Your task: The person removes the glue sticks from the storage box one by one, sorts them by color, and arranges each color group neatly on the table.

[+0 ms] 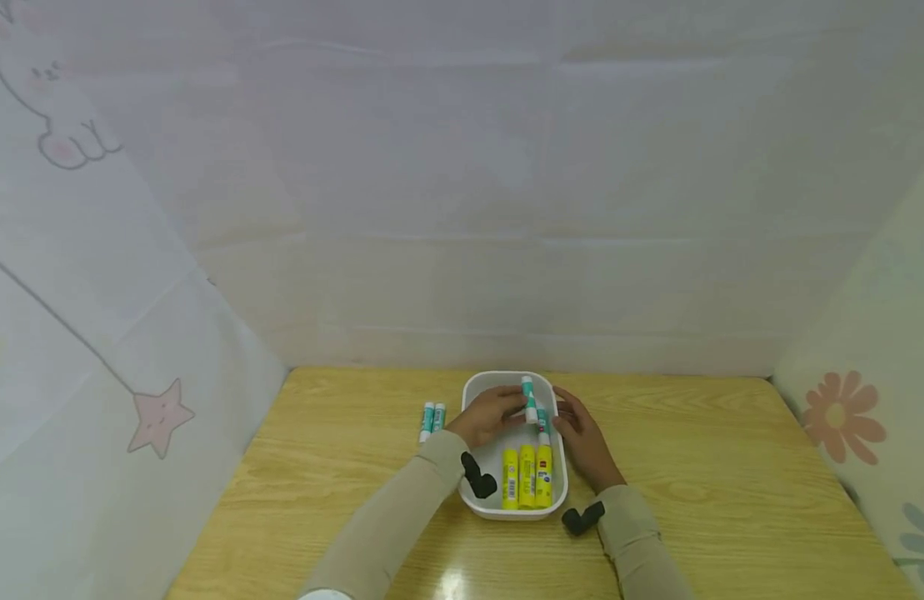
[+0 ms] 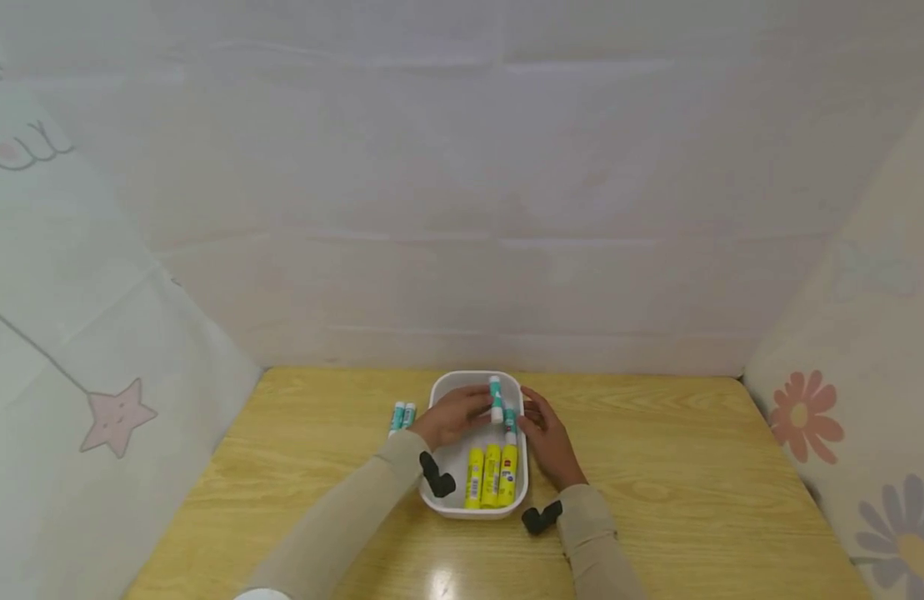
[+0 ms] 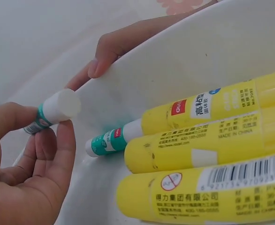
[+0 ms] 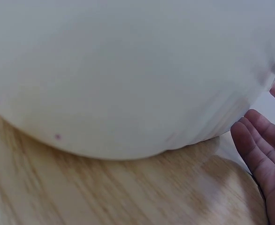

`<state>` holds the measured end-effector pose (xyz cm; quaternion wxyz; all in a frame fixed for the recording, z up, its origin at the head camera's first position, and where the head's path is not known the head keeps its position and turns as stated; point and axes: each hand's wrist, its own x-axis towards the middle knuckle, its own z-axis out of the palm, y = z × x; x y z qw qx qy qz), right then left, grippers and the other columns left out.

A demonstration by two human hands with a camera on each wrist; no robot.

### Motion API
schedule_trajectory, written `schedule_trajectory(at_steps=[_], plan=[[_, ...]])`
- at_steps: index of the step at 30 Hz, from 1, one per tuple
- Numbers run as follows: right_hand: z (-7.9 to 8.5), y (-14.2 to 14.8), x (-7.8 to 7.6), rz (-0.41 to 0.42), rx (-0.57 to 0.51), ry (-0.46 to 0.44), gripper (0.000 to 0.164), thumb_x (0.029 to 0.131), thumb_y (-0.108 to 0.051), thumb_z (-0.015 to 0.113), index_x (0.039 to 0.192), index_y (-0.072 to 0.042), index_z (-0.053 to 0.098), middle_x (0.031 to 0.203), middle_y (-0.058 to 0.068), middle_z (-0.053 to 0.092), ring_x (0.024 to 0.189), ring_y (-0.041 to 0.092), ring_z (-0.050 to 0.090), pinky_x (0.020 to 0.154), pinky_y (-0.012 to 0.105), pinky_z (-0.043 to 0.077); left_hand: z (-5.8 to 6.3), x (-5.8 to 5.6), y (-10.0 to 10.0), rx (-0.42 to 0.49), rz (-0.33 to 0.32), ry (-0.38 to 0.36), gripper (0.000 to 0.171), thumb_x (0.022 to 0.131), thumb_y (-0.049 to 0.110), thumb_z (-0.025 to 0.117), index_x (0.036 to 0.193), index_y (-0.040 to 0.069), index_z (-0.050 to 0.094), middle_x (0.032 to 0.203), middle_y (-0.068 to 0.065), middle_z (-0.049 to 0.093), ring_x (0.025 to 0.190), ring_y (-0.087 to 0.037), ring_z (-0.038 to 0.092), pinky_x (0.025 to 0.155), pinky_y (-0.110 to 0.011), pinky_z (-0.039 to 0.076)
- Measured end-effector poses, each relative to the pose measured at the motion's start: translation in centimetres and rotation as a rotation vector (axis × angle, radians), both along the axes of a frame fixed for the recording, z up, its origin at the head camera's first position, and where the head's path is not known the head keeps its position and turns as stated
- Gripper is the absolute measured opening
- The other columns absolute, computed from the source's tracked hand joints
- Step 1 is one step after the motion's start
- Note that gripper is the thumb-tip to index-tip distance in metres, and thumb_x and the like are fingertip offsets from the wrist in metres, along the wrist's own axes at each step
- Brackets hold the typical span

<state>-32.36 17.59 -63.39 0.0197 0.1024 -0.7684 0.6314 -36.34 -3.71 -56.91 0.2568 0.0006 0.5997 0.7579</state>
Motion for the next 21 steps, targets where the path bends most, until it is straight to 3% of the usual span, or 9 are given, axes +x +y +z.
schedule_trajectory(at_steps=[10,18,21], plan=[[-0.1,0.1,0.0,-0.028,0.019,-0.053,0.05,0.099,-0.038,0.057,0.146,-0.043,0.039,0.134,0.001,0.051,0.125,0.024,0.05,0.105,0.051,0.04,2.9,0.0,-1.9,0.05,-0.008,0.072,0.048,0.099,0.014,0.058,0.142,-0.002,0.043,0.137,-0.014,0.051,0.123,-0.024,0.051,0.102,-0.035,0.046],[-0.3,0.3,-0.1,-0.026,0.016,-0.046,0.049,0.098,-0.039,0.058,0.144,-0.046,0.04,0.133,-0.001,0.052,0.124,0.023,0.051,0.106,0.052,0.038,5.5,-0.3,-6.5,0.077,0.019,0.132,0.049,0.102,0.017,0.053,0.146,0.002,0.038,0.134,-0.014,0.049,0.119,-0.02,0.051,0.111,-0.04,0.035],[-0.2,0.2,0.1,-0.025,0.017,-0.049,0.05,0.098,-0.038,0.058,0.144,-0.045,0.039,0.133,0.0,0.052,0.124,0.024,0.051,0.106,0.053,0.038,5.7,-0.2,-8.7,0.059,0.052,0.138,0.049,0.103,0.017,0.05,0.148,0.003,0.035,0.132,-0.011,0.049,0.12,-0.02,0.049,0.11,-0.037,0.036]])
